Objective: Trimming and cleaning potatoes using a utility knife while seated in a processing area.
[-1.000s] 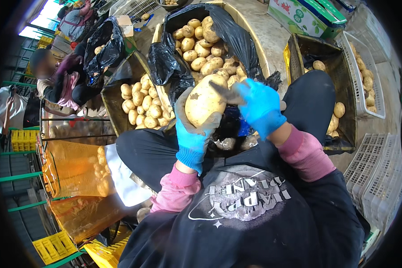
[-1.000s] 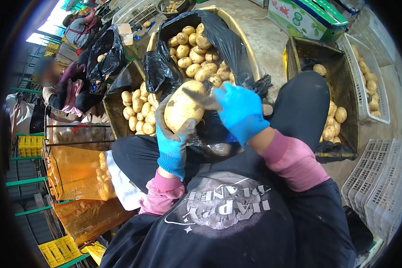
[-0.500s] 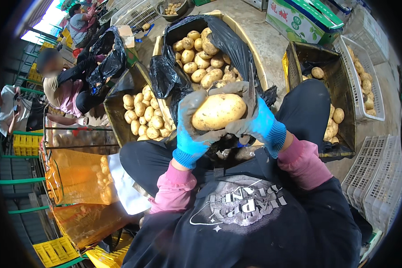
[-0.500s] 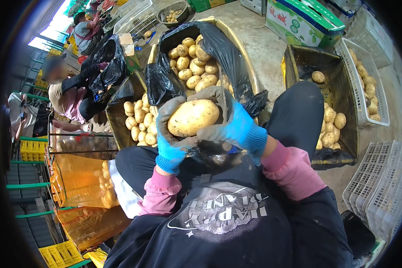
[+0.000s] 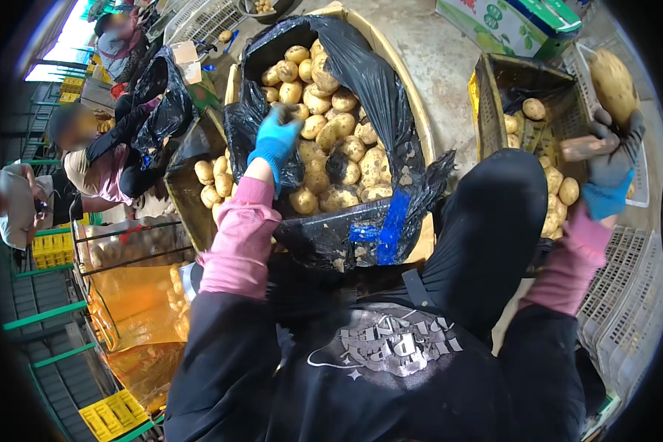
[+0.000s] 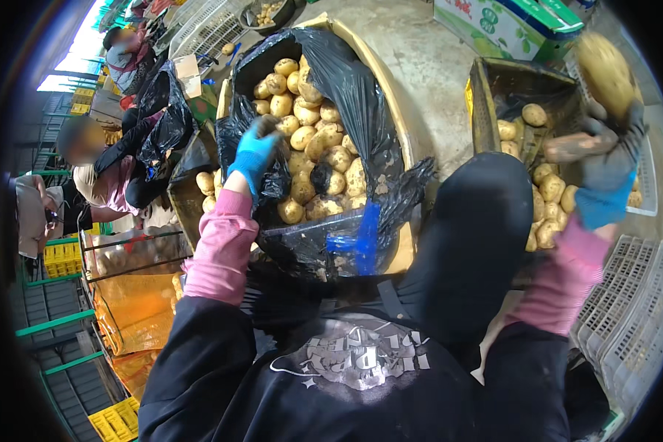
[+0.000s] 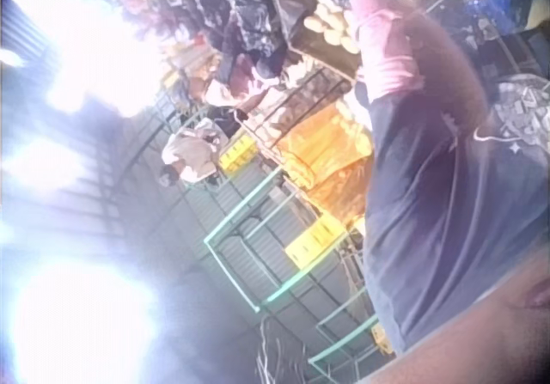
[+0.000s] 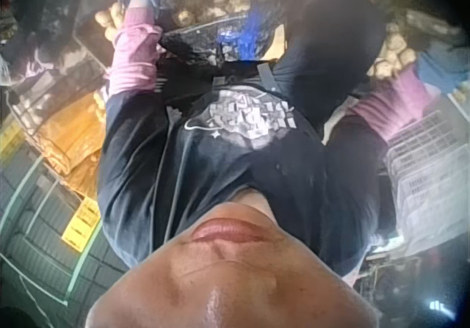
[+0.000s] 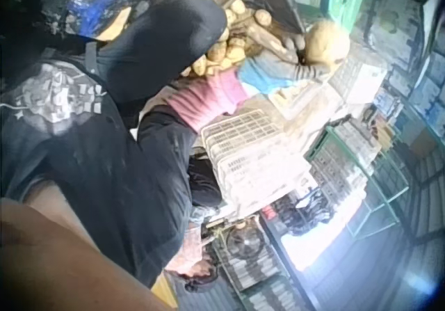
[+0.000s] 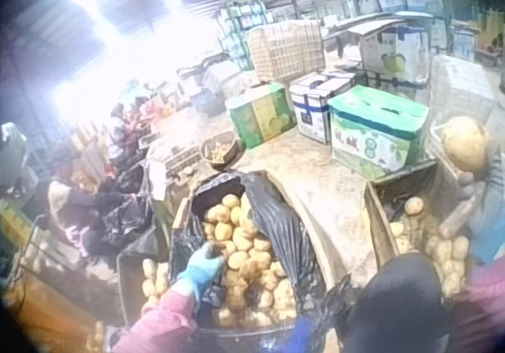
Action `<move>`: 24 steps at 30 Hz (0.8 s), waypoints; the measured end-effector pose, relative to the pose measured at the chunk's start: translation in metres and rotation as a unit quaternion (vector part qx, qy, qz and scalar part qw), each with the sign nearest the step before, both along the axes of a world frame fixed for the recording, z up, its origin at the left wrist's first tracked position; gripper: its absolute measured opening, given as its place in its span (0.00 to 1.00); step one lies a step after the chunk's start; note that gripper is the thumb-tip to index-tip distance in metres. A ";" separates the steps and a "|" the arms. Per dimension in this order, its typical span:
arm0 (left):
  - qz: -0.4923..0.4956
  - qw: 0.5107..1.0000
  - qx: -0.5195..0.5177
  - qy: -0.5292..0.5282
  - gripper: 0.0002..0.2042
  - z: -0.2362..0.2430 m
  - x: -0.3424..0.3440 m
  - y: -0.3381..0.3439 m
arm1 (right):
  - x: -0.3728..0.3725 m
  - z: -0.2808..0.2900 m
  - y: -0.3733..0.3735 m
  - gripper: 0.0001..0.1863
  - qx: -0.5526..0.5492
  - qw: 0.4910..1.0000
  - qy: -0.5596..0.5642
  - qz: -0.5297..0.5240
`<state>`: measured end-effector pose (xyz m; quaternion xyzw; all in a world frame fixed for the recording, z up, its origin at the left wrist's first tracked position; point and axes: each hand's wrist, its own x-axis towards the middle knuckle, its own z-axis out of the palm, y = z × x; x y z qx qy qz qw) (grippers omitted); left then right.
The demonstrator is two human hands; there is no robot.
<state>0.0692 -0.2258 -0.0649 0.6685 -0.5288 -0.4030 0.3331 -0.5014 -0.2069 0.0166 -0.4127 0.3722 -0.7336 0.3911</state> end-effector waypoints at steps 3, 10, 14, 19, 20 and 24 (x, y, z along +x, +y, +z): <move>-0.240 0.912 0.209 -0.260 0.37 -0.022 -0.012 0.016 | -0.145 -0.143 -0.030 0.24 0.120 0.980 0.126 -0.094; -0.200 0.934 0.288 -0.067 0.31 -0.041 -0.018 0.026 | -0.280 -0.306 0.017 0.23 0.421 0.868 -0.255 -0.067; -0.119 0.981 0.096 0.118 0.20 0.034 -0.003 0.061 | -0.088 -0.173 -0.033 0.29 0.226 0.973 -0.049 0.023; -0.061 0.897 0.068 0.433 0.26 0.074 -0.039 0.095 | 0.087 0.064 0.022 0.23 0.092 0.973 0.185 0.106; -0.047 0.921 0.006 0.386 0.25 0.078 -0.047 0.101 | 0.119 0.095 0.033 0.21 0.116 0.956 0.132 0.235; -0.053 0.928 -0.173 0.327 0.22 0.116 -0.093 0.118 | 0.242 0.114 0.070 0.28 0.253 0.833 0.225 0.438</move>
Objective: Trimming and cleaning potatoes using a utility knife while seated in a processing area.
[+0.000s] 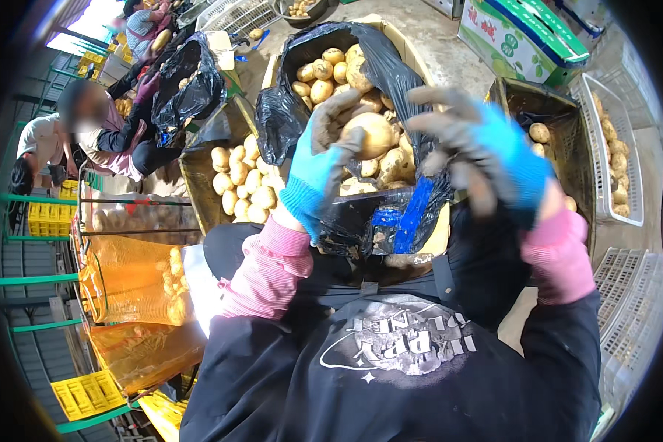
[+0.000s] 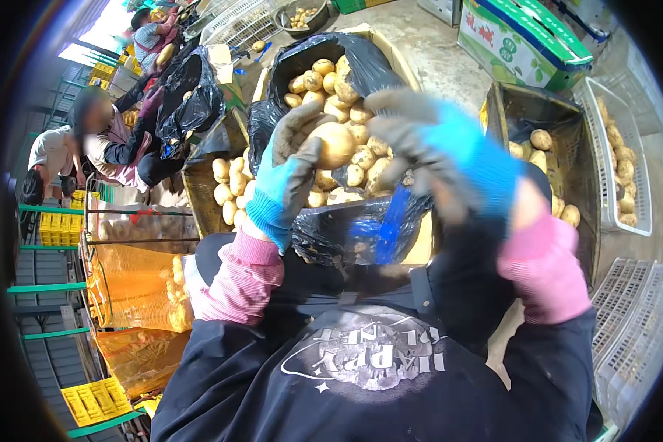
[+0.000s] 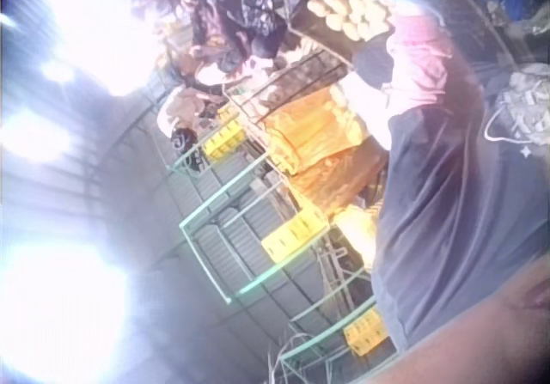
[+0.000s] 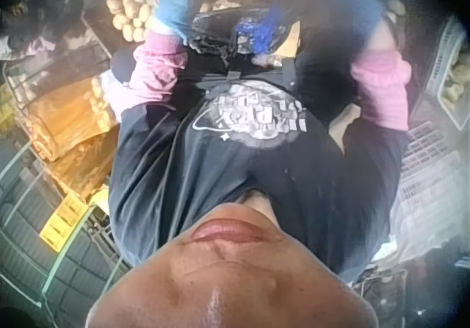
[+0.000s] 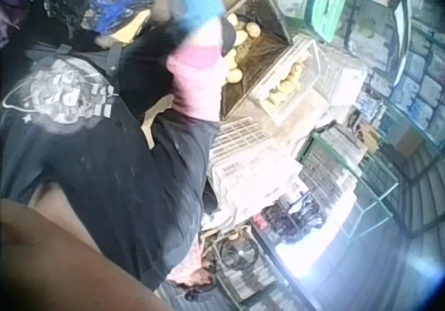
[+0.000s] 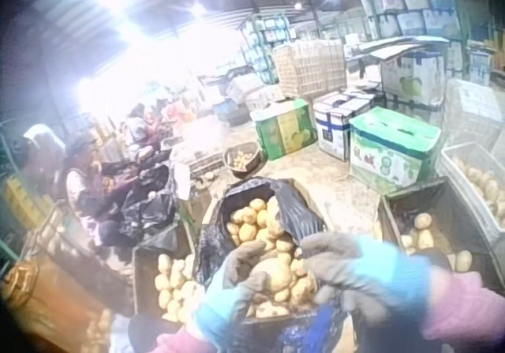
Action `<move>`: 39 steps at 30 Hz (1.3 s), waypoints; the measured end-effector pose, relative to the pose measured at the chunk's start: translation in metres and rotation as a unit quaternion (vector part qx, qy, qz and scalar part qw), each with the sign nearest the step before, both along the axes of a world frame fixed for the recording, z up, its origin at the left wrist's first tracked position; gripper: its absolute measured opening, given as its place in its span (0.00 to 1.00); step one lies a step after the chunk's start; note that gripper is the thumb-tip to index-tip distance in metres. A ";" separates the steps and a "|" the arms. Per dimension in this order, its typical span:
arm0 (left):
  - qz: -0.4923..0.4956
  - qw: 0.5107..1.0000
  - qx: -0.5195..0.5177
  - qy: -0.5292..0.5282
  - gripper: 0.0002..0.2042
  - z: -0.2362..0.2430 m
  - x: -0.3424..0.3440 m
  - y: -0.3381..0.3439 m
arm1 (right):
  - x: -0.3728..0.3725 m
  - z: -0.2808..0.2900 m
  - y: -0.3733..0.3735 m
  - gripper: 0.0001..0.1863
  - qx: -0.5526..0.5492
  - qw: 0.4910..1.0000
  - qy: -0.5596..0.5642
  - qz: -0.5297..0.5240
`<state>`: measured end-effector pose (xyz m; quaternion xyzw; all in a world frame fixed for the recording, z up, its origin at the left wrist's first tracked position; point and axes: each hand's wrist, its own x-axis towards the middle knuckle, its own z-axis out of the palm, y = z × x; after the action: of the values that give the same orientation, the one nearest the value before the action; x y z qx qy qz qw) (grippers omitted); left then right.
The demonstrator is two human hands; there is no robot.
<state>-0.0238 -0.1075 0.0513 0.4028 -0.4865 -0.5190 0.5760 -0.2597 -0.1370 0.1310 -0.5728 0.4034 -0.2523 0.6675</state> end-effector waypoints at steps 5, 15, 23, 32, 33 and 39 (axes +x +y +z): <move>0.011 1.000 0.000 -0.017 0.17 0.007 0.018 -0.029 | 0.029 -0.078 -0.010 0.23 0.165 0.951 -0.255 -0.050; -0.170 0.655 0.198 -0.709 0.41 -0.181 0.036 -0.089 | 0.050 -0.089 -0.051 0.27 0.147 0.941 -0.225 -0.207; -0.149 0.940 0.158 0.263 0.28 -0.056 0.037 -0.030 | 0.039 -0.096 -0.057 0.22 0.162 0.960 -0.186 -0.135; 0.050 0.990 0.051 0.119 0.37 0.004 0.049 0.072 | 0.079 -0.091 0.003 0.27 0.110 0.943 -0.311 0.036; 0.061 0.995 0.029 0.070 0.37 0.010 0.056 0.085 | 0.085 -0.090 0.010 0.27 0.106 0.944 -0.308 0.055; 0.146 0.986 -0.013 0.079 0.37 0.042 0.092 0.185 | 0.143 -0.073 0.072 0.25 0.168 0.931 -0.307 0.104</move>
<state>0.0677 0.0779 0.0932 0.4190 -0.3823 -0.4533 0.6876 -0.1169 -0.0650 0.0582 -0.3856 0.1536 -0.2727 0.8679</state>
